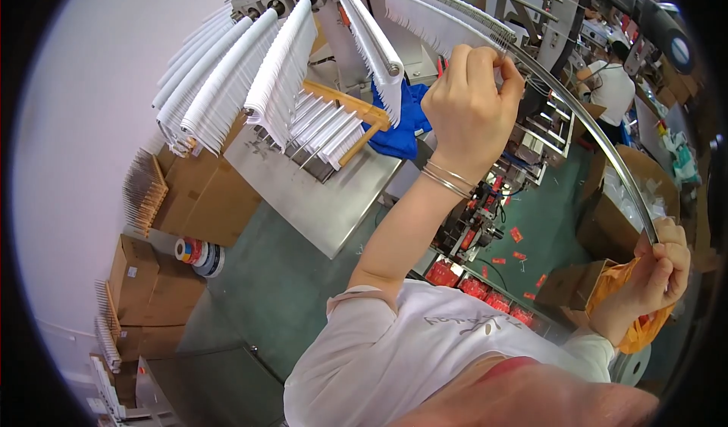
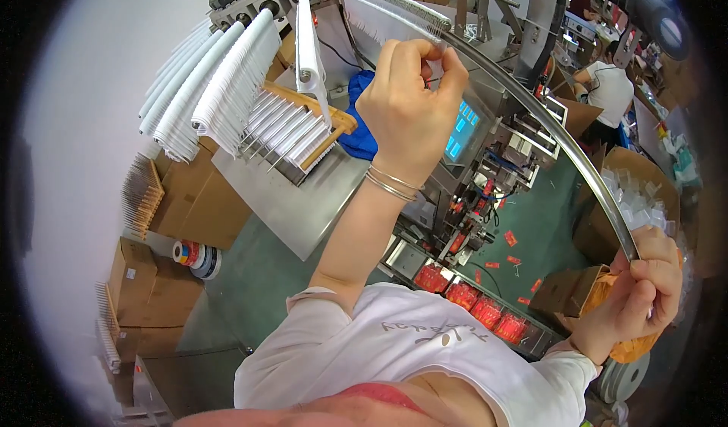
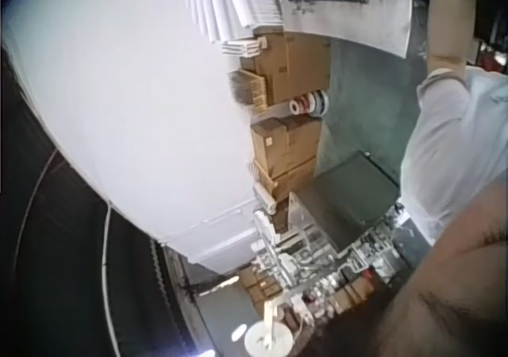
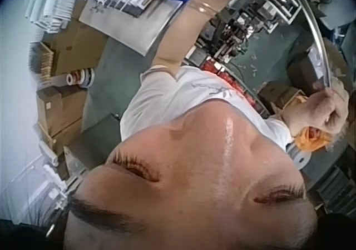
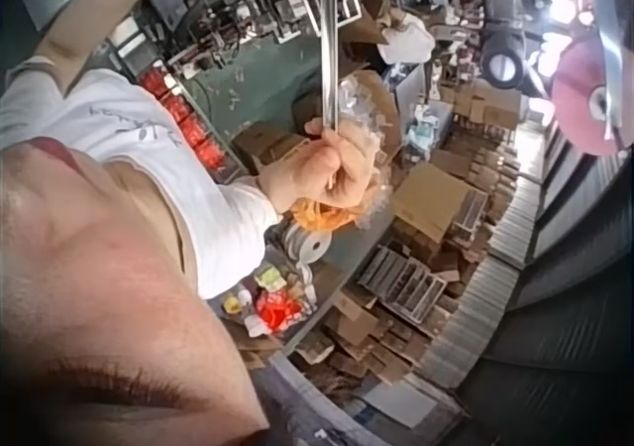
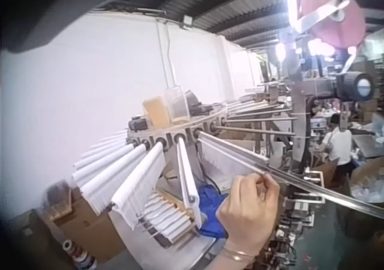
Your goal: Assembling and inspecting plastic lighting fixture components on an industrial production line.
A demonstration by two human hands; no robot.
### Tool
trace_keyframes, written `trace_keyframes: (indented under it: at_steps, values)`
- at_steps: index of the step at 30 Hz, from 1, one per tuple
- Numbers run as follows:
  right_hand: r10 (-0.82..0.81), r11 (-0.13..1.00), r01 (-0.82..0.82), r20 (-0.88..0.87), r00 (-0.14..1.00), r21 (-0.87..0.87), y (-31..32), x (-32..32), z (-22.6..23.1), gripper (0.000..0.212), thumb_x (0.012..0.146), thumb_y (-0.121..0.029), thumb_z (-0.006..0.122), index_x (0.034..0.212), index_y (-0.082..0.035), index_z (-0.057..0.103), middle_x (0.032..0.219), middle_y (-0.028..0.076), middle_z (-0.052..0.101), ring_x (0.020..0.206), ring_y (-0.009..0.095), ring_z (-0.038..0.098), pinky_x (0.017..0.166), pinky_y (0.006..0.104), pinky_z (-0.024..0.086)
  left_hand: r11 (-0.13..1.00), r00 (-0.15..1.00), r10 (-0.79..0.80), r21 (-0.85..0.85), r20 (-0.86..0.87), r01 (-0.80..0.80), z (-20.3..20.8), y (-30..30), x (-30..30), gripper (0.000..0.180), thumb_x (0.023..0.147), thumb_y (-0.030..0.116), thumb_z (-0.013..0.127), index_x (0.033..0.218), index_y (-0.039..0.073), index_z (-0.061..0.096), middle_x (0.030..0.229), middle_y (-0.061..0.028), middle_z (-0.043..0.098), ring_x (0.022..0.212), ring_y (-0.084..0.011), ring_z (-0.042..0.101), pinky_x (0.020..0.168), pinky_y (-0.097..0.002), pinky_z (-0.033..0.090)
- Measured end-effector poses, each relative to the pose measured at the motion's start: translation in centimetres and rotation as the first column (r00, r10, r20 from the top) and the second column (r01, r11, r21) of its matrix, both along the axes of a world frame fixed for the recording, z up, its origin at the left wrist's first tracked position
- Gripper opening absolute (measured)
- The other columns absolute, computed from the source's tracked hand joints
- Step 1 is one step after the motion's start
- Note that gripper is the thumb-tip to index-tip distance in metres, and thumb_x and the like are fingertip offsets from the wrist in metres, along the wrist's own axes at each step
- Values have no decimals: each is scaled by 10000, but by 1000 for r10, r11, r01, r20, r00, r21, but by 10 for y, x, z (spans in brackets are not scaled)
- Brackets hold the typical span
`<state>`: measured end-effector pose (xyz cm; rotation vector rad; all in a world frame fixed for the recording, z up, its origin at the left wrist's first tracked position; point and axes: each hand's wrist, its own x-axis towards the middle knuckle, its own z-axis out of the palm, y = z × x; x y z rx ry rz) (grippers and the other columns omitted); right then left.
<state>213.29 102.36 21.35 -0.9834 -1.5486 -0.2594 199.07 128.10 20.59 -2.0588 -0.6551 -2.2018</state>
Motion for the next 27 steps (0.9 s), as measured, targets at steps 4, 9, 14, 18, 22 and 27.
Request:
trace_keyframes:
  at_steps: [4, 9, 14, 18, 22, 27]
  values:
    - [-49, 999, 49, -66, 997, -6, -2, 1, -3, 240, 904, -232, 541, 836, -2, 537, 728, 108, 489, 590, 164, 438, 506, 256, 346, 1000, 999, -22, -19, -23, 22, 1, -3, 0, 140, 711, 60, 670, 743, 62, 534, 700, -55, 510, 507, -232, 531, 445, -324, 415]
    - [4, 1000, -4, -39, 999, 3, -6, 6, -3, 244, 899, -243, 554, 860, -3, 541, 738, 109, 488, 598, 166, 440, 505, 256, 350, 1000, 1000, 7, -23, -16, -8, 1, -3, 1, 143, 705, 60, 672, 743, 60, 535, 702, -54, 513, 510, -237, 533, 444, -328, 415]
    - [50, 999, -47, -229, 972, 20, -1, 4, -11, 254, 906, -245, 560, 975, -1, 547, 817, 116, 500, 650, 172, 444, 520, 261, 357, 1000, 999, 4, -19, -45, -5, 3, -10, -9, 137, 694, 64, 670, 739, 78, 542, 696, -57, 523, 495, -239, 534, 436, -337, 421]
    - [142, 988, -157, -440, 887, 2, -16, 25, -26, 209, 949, -193, 486, 1021, -6, 546, 906, 118, 490, 680, 167, 437, 532, 259, 346, 996, 997, -62, -62, 49, 65, 4, -22, -1, 150, 670, 49, 692, 690, 76, 546, 659, -38, 535, 484, -164, 524, 440, -292, 416]
    - [221, 969, -246, -364, 905, -22, -10, 33, -22, 254, 973, -196, 371, 1047, -35, 553, 775, 71, 449, 642, 155, 393, 546, 251, 295, 991, 995, -83, -103, 49, 87, 7, -29, -5, 156, 664, 45, 689, 683, 75, 537, 656, -36, 530, 485, -163, 535, 436, -288, 414]
    - [268, 955, -295, -391, 880, -9, -8, 54, -45, 275, 974, -240, 385, 1051, -40, 557, 787, 64, 453, 636, 153, 390, 552, 261, 299, 985, 981, -173, -3, -83, 174, -7, -65, -7, 156, 639, 38, 683, 704, 82, 548, 634, -44, 493, 477, -186, 511, 422, -309, 384]
